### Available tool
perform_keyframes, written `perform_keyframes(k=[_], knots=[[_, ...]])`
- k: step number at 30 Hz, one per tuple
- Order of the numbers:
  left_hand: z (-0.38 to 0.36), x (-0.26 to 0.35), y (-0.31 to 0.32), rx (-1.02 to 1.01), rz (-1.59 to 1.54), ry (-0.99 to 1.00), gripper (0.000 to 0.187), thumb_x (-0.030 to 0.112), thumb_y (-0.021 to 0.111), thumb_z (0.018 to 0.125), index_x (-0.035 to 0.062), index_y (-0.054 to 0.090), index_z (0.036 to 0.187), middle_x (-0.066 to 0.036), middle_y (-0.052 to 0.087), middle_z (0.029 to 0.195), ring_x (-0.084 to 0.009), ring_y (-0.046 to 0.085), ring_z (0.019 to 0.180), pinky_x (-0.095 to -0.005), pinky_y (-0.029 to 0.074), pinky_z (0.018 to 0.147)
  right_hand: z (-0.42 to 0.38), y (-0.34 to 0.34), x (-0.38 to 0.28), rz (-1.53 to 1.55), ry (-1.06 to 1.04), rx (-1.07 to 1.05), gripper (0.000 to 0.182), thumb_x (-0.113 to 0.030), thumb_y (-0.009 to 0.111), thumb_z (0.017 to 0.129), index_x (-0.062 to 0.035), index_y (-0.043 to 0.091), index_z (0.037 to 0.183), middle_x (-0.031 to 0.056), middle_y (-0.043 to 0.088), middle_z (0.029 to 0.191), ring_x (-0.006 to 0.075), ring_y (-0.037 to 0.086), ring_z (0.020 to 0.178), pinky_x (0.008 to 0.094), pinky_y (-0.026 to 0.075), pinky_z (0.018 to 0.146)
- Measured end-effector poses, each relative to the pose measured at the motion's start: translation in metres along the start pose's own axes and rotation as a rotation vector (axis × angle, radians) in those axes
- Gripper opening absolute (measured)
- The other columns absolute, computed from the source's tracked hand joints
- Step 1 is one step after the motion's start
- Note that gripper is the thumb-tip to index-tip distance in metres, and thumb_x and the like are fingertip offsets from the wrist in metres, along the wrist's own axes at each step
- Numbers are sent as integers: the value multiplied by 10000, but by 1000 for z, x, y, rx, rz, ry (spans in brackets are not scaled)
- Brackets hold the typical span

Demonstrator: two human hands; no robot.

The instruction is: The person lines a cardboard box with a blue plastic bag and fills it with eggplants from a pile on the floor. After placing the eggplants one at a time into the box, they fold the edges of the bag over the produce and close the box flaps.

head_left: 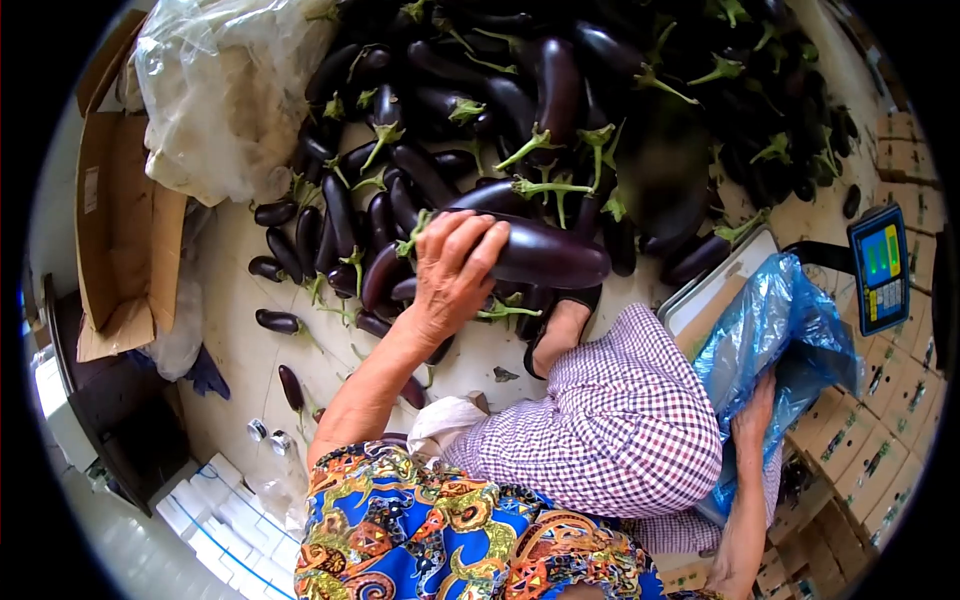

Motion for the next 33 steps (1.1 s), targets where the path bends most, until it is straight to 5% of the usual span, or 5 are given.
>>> perform_keyframes(k=[8, 14, 21, 29, 33], knots=[[-9, -7, 17, -133, 2, 94, 508, 35, 608, 719, 132, 581, 1217, -61, 554, 1192, -262, 527, 1132, -424, 379, 1006, -1, 2, 4, 2, -16, -3, 752, -378, 608, 899, -14, 288, 1474, 244, 313, 1504, 422, 366, 1347, 431, 315, 1119], [44, -95, -4, 9, -74, -39, 768, 17, 778, 542, 108, 556, 1271, -124, 552, 1245, -351, 514, 1175, -452, 388, 999, -1, 14, 26, -26, -95, 39, 674, -293, 583, 908, -3, 322, 1458, 269, 322, 1489, 440, 390, 1312, 441, 334, 1092], [47, -186, -47, 52, -216, -415, 400, 92, 670, 881, 38, 571, 1265, -106, 675, 1144, -172, 632, 1055, -308, 474, 949, -2, 26, 52, 74, -36, 18, 577, -204, 497, 959, -11, 310, 1469, 245, 315, 1504, 407, 358, 1343, 401, 297, 1119], [-175, -180, 12, -486, 178, -723, 566, 183, 737, 740, 49, 532, 1250, -163, 593, 1072, -349, 558, 1019, -433, 443, 909, 11, 25, 46, 430, 235, -54, 574, -320, 467, 993, -16, 329, 1461, 237, 375, 1460, 380, 415, 1303, 433, 343, 1107], [-174, -171, 11, -370, 250, -788, 540, 190, 721, 656, 91, 544, 1157, -158, 530, 998, -364, 513, 995, -460, 436, 846, 7, 19, 32, -124, -4, -69, 573, -315, 480, 989, -31, 335, 1465, 238, 356, 1480, 395, 412, 1317, 449, 362, 1093]])
Point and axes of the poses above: each hand's wrist, its own z-axis towards the middle knuckle, its own y-axis out of the palm, x = y × z, the point moved 8 cm from there along z, towards the middle knuckle
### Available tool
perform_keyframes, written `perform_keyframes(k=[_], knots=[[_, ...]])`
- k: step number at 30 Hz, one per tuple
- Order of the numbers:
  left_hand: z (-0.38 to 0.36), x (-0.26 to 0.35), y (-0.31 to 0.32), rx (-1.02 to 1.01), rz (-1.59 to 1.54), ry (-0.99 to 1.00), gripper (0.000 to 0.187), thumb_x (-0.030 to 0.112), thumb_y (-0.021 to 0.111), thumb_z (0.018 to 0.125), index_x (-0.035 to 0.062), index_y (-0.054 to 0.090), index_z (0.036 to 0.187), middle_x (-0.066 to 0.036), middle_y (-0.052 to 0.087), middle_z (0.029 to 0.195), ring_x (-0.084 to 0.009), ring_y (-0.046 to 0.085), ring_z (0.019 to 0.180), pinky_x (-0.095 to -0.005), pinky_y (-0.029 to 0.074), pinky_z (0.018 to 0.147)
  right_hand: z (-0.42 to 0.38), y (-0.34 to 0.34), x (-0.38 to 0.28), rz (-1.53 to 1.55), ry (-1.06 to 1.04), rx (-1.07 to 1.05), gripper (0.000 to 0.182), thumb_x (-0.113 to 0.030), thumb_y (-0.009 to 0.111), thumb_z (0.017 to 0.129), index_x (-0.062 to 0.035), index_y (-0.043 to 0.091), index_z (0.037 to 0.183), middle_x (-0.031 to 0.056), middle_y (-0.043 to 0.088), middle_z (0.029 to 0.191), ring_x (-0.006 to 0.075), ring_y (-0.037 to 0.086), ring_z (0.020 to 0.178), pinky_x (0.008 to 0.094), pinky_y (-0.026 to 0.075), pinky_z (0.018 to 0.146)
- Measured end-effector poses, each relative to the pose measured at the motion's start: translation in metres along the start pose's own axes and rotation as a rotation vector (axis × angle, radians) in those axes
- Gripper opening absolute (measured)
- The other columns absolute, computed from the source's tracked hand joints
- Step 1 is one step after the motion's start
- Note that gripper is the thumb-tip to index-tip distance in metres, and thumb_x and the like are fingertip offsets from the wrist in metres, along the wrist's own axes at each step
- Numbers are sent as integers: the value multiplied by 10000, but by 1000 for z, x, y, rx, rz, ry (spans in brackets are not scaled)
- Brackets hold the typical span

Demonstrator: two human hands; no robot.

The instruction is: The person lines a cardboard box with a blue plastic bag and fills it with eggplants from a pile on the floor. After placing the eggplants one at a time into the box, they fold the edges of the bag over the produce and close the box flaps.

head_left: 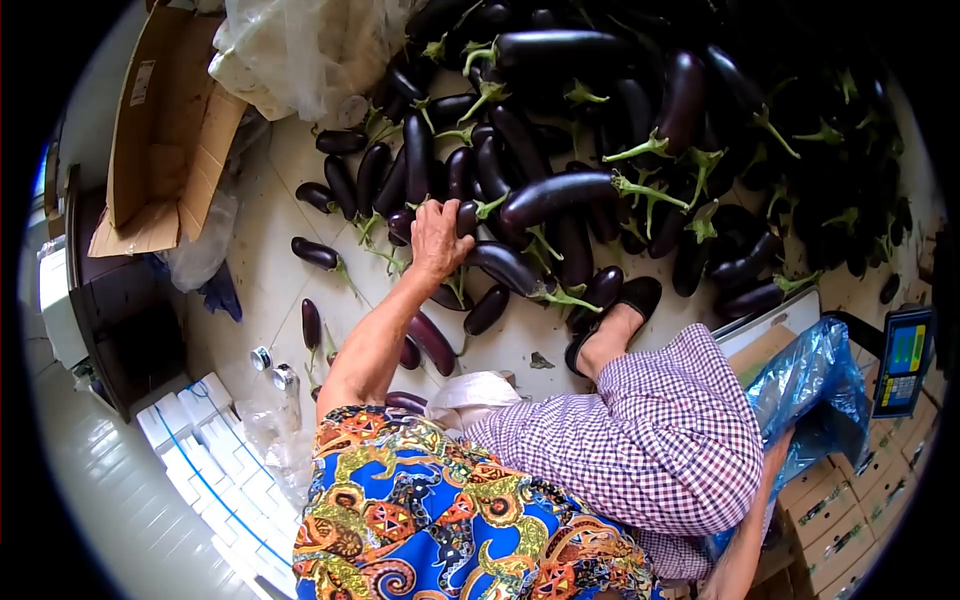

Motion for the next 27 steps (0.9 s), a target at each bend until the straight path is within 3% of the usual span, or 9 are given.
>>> perform_keyframes(k=[2, 4, 11, 14, 17, 19, 21, 25, 27], knots=[[16, -1, -19, 147, -204, -57, 488, 177, 695, 635, 79, 552, 1091, -187, 535, 943, -393, 544, 920, -460, 478, 809, 2, 1, 13, 519, 198, -88, 574, -352, 375, 1024, -37, 272, 1493, 224, 309, 1512, 373, 401, 1328, 439, 362, 1099], [34, -13, -33, 38, -689, -290, 456, 207, 724, 693, 42, 540, 1076, -126, 589, 947, -273, 591, 868, -387, 491, 816, -6, 1, 7, 891, 422, -81, 586, -382, 301, 1039, -34, 233, 1505, 218, 290, 1521, 357, 401, 1328, 423, 358, 1104], [88, -62, -51, -3, -1248, -483, 411, 316, 706, 849, 35, 536, 1097, -63, 600, 954, -158, 589, 840, -313, 507, 772, 3, 23, 31, 584, 185, -33, 569, -376, 240, 1054, -17, 241, 1494, 215, 299, 1514, 342, 415, 1314, 377, 351, 1110], [107, -28, -78, 75, -1614, -351, 415, 340, 620, 947, 39, 528, 1217, -62, 627, 1013, -128, 599, 791, -280, 508, 704, 3, 16, 23, 381, 45, -33, 562, -370, 286, 1049, -5, 279, 1477, 219, 328, 1497, 356, 430, 1299, 391, 362, 1101], [104, -46, -34, -104, -990, -367, 414, 194, 623, 904, -15, 542, 1252, -67, 661, 957, -141, 617, 736, -264, 515, 665, -2, 9, 11, -11, -129, 75, 577, -391, 318, 1040, -17, 288, 1478, 217, 351, 1485, 364, 451, 1278, 407, 381, 1081], [110, -41, -6, -86, -308, -120, 447, 213, 633, 821, -8, 587, 1206, -198, 684, 1028, -293, 689, 895, -383, 547, 761, -2, 13, 28, 399, 138, 68, 591, -411, 339, 1028, -34, 295, 1481, 220, 362, 1477, 369, 460, 1267, 412, 392, 1063], [106, -40, 28, -295, 59, -332, 413, 210, 647, 788, 4, 603, 1144, -241, 651, 1114, -381, 648, 1031, -458, 535, 842, -3, 21, 42, 620, 299, 59, 606, -426, 350, 1020, -37, 299, 1481, 220, 370, 1469, 369, 463, 1263, 413, 399, 1053], [122, -28, 57, -330, 226, -346, 484, 209, 696, 774, 48, 526, 1197, -225, 586, 1199, -420, 619, 1054, -496, 529, 863, -2, 11, 29, 348, 215, 39, 629, -445, 345, 1017, -16, 298, 1475, 214, 377, 1461, 359, 449, 1276, 414, 394, 1053], [124, -35, 57, -289, 244, -333, 555, 232, 720, 774, 75, 479, 1249, -217, 552, 1224, -432, 611, 1057, -510, 526, 864, -6, 15, 35, 595, 175, 125, 658, -414, 476, 963, -8, 323, 1458, 248, 368, 1463, 407, 420, 1288, 445, 385, 1054]])
Point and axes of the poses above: each hand's wrist, its own z-axis towards the middle knuckle, its own y-axis out of the palm, x = y × z, the point moved 8 cm from there along z, towards the middle knuckle
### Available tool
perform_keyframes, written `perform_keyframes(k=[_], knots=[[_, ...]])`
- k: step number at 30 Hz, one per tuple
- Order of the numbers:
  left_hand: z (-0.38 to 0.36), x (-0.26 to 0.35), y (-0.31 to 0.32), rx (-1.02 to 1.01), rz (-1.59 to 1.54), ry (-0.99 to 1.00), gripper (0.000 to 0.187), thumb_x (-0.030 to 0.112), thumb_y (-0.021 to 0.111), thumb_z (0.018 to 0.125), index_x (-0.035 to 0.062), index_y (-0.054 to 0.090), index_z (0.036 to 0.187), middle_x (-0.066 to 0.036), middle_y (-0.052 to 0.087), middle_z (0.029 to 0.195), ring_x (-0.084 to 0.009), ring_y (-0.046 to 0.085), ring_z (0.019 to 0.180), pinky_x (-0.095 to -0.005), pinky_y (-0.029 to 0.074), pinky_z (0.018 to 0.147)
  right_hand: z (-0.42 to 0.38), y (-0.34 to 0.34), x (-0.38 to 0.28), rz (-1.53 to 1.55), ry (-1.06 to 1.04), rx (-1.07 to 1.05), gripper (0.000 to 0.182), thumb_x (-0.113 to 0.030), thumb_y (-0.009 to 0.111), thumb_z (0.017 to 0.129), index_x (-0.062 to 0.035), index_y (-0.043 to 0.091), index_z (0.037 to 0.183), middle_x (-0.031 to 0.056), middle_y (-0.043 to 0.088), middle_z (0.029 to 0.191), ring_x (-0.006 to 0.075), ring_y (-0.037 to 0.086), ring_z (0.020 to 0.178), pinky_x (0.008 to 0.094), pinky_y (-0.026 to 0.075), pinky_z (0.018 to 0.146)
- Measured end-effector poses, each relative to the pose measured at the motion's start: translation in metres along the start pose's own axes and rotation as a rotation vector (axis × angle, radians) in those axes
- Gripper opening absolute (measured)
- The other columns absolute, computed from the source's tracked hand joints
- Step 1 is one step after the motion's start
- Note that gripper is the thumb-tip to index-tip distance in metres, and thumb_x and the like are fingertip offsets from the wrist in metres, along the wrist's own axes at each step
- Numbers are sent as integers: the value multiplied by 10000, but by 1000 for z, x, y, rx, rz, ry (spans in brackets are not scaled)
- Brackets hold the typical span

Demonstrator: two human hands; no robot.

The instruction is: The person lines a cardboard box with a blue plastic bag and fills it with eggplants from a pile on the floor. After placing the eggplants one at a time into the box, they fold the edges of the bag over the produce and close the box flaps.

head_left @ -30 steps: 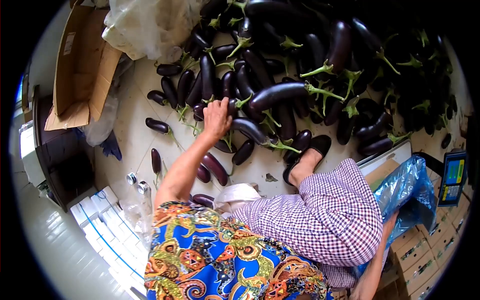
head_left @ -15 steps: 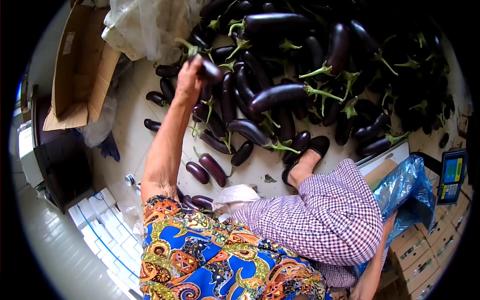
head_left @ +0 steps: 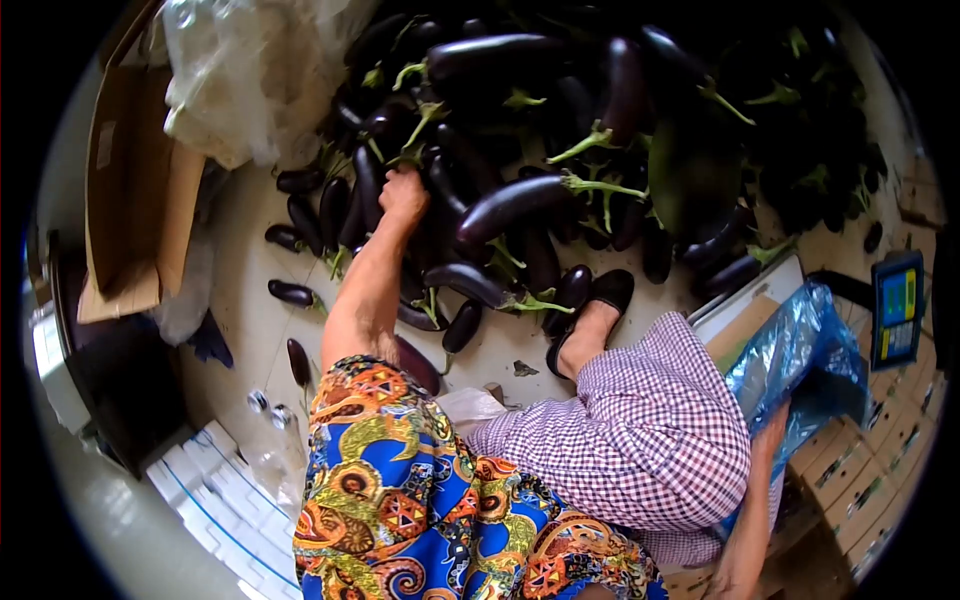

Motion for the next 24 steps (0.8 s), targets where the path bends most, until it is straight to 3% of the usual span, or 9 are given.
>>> perform_keyframes(k=[4, 7, 10, 13, 17, 20, 21, 22, 24], knots=[[9, -2, 11, -164, 90, 74, 674, 328, 715, 790, 98, 375, 1326, -223, 595, 1213, -419, 598, 1102, -490, 516, 897, -10, 6, -35, -507, -280, 0, 672, -307, 610, 876, -7, 369, 1427, 294, 365, 1445, 465, 419, 1261, 473, 382, 1048], [2, -9, -15, -148, 68, -11, 528, 347, 722, 724, 64, 559, 1138, -185, 660, 1108, -369, 634, 1060, -463, 523, 866, 0, 14, -27, -325, -238, 17, 592, -218, 585, 879, -10, 409, 1404, 264, 407, 1428, 434, 455, 1245, 440, 402, 1037], [-35, -8, -74, 58, -189, 163, 640, 398, 756, 656, 104, 604, 1203, -176, 680, 1081, -339, 653, 975, -425, 512, 849, -8, 4, -80, -456, -156, 7, 616, -114, 639, 826, -26, 427, 1397, 249, 445, 1395, 417, 476, 1232, 428, 422, 1032], [-78, 7, -158, 171, -474, 454, 581, 166, 779, 680, 9, 593, 1207, -128, 650, 1091, -228, 611, 1020, -349, 486, 906, -15, -7, -102, -466, -131, -39, 657, -132, 645, 819, -34, 389, 1416, 269, 400, 1414, 447, 461, 1222, 455, 423, 1026], [-208, 88, -286, 437, -617, 809, 523, -55, 693, 757, 12, 536, 1252, -154, 569, 1224, -253, 563, 1114, -344, 458, 975, -22, -35, -120, -353, -154, -37, 577, -174, 641, 840, -27, 427, 1355, 293, 406, 1385, 473, 514, 1125, 492, 459, 956], [-305, 145, -348, 668, -638, 1141, 534, 14, 715, 825, 21, 481, 1304, -203, 540, 1315, -328, 535, 1194, -413, 475, 988, -21, -70, -127, 46, -107, -17, 395, -227, 650, 874, 1, 576, 1187, 251, 625, 1114, 392, 633, 981, 418, 526, 842], [-340, 172, -361, 727, -604, 1326, 479, 10, 682, 845, 17, 470, 1274, -265, 540, 1292, -377, 533, 1188, -454, 491, 970, -30, -85, -139, 304, -25, -69, 397, -300, 650, 898, -1, 609, 1155, 195, 678, 1003, 283, 676, 942, 349, 543, 777], [-372, 193, -366, 786, -616, 1431, 450, 12, 666, 852, 26, 473, 1259, -276, 545, 1272, -367, 566, 1113, -430, 516, 925, -38, -89, -142, 547, 53, -151, 464, -367, 616, 933, 12, 587, 1199, 163, 667, 1074, 208, 666, 972, 314, 542, 765], [-435, 236, -360, 805, -622, 1690, 390, 29, 631, 865, 42, 492, 1229, -287, 554, 1241, -343, 610, 970, -381, 545, 830, -62, -111, -178, 996, 31, -241, 597, -450, 563, 960, 30, 488, 1306, 174, 599, 1198, 221, 638, 1006, 314, 533, 814]])
Point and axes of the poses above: each hand's wrist, its own z-axis towards the middle knuckle, its own y-axis out of the palm, x = y × z, the point moved 8 cm from there along z, towards the middle knuckle
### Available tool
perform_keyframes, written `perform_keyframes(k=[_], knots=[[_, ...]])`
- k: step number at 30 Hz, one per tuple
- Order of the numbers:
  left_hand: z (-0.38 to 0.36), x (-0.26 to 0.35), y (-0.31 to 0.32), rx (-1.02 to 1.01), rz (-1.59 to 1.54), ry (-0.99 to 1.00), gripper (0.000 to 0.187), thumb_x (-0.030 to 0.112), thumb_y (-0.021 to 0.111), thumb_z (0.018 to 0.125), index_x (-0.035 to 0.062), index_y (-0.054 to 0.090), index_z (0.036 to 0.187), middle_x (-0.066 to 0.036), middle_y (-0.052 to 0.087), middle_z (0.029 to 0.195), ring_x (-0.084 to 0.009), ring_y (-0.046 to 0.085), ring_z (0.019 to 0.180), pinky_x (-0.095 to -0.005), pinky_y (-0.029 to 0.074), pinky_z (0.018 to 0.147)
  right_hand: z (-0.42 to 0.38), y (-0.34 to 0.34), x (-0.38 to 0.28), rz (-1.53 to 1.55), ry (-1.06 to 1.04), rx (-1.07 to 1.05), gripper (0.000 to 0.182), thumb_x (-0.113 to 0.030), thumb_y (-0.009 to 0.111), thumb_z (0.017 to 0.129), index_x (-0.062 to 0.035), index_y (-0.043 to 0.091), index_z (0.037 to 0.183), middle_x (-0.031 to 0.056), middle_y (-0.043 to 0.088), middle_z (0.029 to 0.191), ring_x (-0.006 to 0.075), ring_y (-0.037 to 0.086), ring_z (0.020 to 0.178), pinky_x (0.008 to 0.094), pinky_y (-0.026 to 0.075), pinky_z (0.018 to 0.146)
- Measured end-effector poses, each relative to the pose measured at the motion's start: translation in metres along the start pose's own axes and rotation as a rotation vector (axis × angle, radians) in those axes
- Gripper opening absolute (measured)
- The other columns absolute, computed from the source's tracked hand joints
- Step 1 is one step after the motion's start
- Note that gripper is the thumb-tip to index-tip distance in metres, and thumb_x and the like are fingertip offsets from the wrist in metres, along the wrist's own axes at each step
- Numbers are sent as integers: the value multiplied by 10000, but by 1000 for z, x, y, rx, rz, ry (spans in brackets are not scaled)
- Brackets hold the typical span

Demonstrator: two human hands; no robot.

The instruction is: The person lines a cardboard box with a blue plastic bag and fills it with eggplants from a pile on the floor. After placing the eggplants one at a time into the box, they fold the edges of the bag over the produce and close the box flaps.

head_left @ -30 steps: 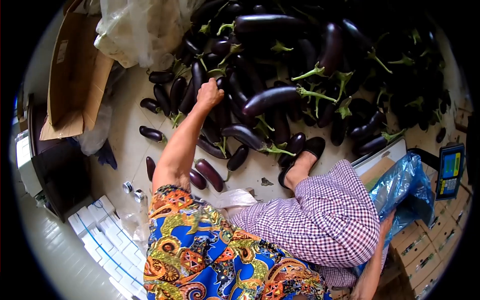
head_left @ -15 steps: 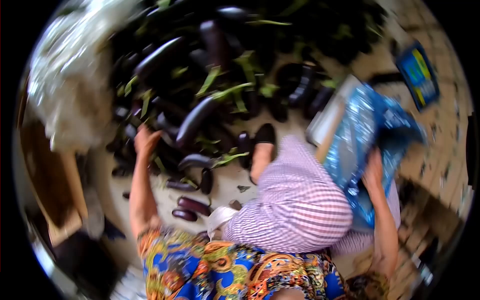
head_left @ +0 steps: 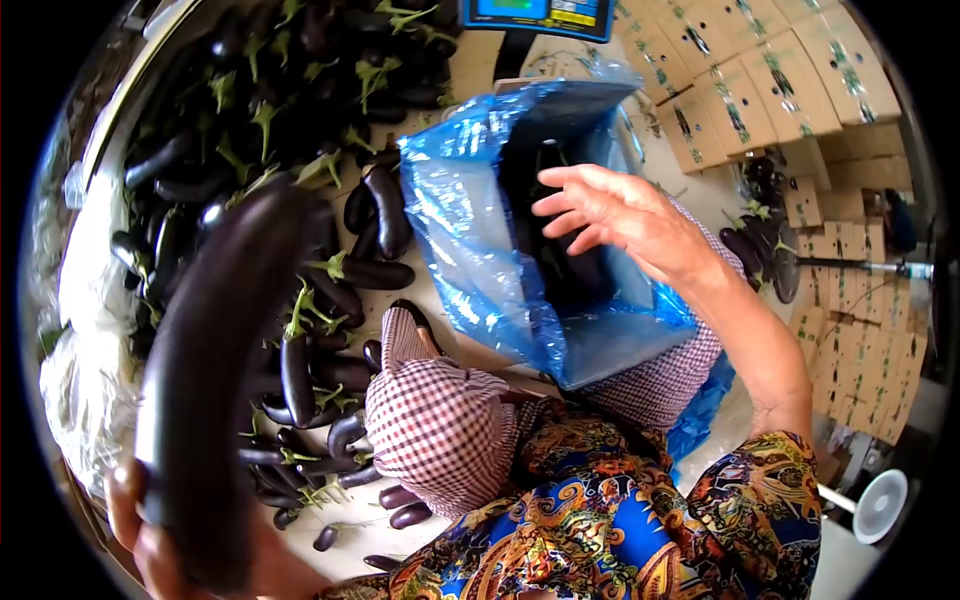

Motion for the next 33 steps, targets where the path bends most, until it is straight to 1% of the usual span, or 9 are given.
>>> perform_keyframes(k=[4, 5, 7, 11, 16, 20, 23, 27, 33], knots=[[46, 107, 101, -361, -546, 457, 298, 131, 540, 878, 65, 585, 1164, -260, 562, 1229, -266, 598, 716, -279, 506, 616, -39, 31, -30, 697, -4, -35, 544, -518, 540, 946, -57, 539, 1235, 112, 641, 1135, 179, 644, 966, 356, 530, 843], [46, 130, 121, -473, -693, 565, 298, 160, 516, 880, 70, 612, 1148, -250, 563, 1228, -245, 590, 655, -253, 491, 561, -43, 25, -28, 782, 32, -23, 546, -502, 452, 985, -45, 523, 1275, 175, 665, 1099, 267, 642, 1047, 417, 504, 931], [44, 153, 146, -583, -954, 558, 364, 116, 563, 808, 55, 616, 1163, -215, 581, 1197, -215, 601, 676, -273, 514, 565, -48, -5, -7, 715, 162, 190, 460, -442, 483, 983, -40, 576, 1185, 134, 682, 1004, 234, 672, 907, 370, 554, 803], [44, 112, 183, -796, -939, -25, 584, -29, 803, 615, 39, 631, 1170, -155, 654, 1097, -247, 694, 856, -320, 597, 706, -45, -40, 61, 703, 323, 37, 416, -382, 463, 994, -28, 572, 1184, 153, 686, 897, 234, 700, 733, 324, 601, 605], [-15, 2, 204, -629, -973, -861, 345, 5, 634, 874, -20, 586, 1214, -87, 676, 1007, -126, 643, 844, -263, 522, 795, 5, -39, 105, 434, 305, -94, 414, -380, 582, 959, -10, 552, 1142, 109, 670, 881, 186, 685, 693, 276, 592, 595], [-89, -55, 207, -537, -901, -996, 302, 168, 648, 928, 15, 618, 1186, -40, 681, 970, -92, 625, 788, -224, 499, 724, 58, -46, 145, -126, 261, 398, 655, -435, 647, 864, 54, 428, 1241, 266, 627, 1062, 354, 661, 903, 388, 536, 807], [-152, -83, 201, -481, -815, -1115, 299, 174, 635, 931, 7, 621, 1179, -55, 683, 928, -96, 630, 768, -227, 506, 700, 66, -16, 114, -833, 114, 332, 808, -420, 601, 886, 143, 284, 1370, 365, 599, 1100, 476, 627, 987, 494, 494, 894], [-249, -110, 186, -478, -756, -1301, 266, 138, 630, 928, 13, 629, 1162, -50, 683, 926, -97, 630, 753, -228, 501, 681, 70, 1, 93, -1246, 90, 170, 768, -403, 560, 909, 215, 342, 1309, 293, 675, 935, 420, 685, 825, 494, 545, 740], [-337, -118, 138, -365, -704, -1531, 264, 133, 612, 925, 13, 625, 1161, -56, 684, 931, -103, 634, 755, -236, 498, 683, 78, -38, 110, -1216, 181, 99, 751, -600, 537, 873, 56, 508, 1238, 314, 472, 1312, 421, 466, 1220, 482, 393, 1021]])
Point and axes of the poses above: each hand's wrist, its own z-axis towards the middle knuckle, its own y-axis out of the palm, x = y × z, the point moved 8 cm from there along z, towards the middle knuckle
